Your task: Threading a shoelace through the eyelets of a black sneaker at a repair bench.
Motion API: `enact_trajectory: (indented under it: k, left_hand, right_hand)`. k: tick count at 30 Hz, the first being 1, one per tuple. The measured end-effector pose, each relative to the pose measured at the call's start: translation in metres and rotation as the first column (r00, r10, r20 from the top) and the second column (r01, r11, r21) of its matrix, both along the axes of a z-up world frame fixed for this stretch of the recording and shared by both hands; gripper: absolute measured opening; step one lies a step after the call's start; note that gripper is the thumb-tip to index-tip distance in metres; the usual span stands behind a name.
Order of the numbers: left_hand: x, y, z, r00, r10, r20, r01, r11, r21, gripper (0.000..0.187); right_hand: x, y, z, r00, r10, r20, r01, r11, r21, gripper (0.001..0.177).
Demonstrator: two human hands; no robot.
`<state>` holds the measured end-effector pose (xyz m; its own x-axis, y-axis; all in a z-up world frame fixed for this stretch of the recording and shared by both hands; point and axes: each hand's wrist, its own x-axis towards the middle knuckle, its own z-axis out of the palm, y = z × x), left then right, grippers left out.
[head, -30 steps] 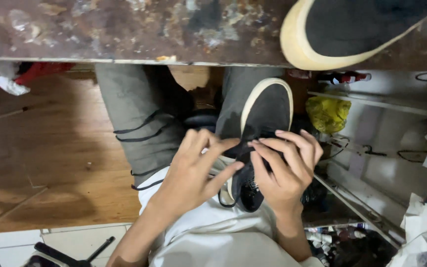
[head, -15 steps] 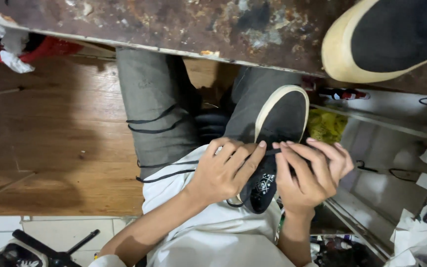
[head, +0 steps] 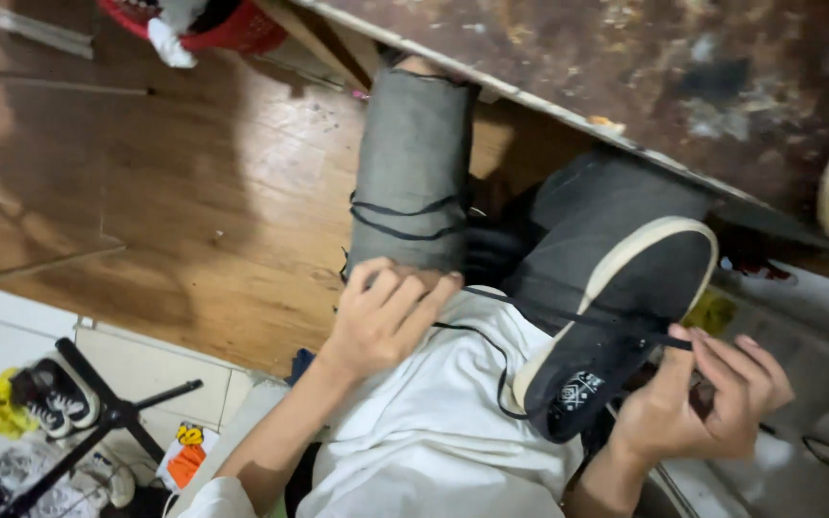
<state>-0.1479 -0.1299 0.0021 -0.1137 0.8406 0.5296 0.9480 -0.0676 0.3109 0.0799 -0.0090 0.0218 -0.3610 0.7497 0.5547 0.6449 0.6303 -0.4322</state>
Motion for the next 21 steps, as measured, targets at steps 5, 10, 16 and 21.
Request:
enact_trajectory:
  k: [5, 10, 16, 21]
  left_hand:
    - [-0.027, -0.036, -0.02, 0.998, 0.049, -0.046, -0.052, 0.997, -0.06, 0.011]
    - [-0.052, -0.071, -0.04, 0.988, 0.149, -0.048, -0.153, 0.984, -0.087, 0.01]
    - [-0.064, -0.097, -0.054, 0.979, 0.204, -0.028, -0.205, 0.954, -0.221, 0.008]
    - [-0.071, -0.121, -0.077, 0.972, 0.234, 0.012, -0.222, 0.937, -0.268, 0.007]
  right_hand:
    - [0.009, 0.006, -0.019, 0.989, -0.089, -0.115, 0.091, 0.996, 0.015, 0.013]
    - [0.031, 0.016, -0.031, 0.958, -0.177, -0.224, 0.167, 0.984, -0.062, 0.011]
    - [0.027, 0.017, -0.026, 0.995, -0.08, -0.056, 0.08, 0.997, 0.003, 0.007]
    - [0.024, 0.021, -0.034, 0.962, -0.105, -0.252, 0.086, 0.992, -0.087, 0.007]
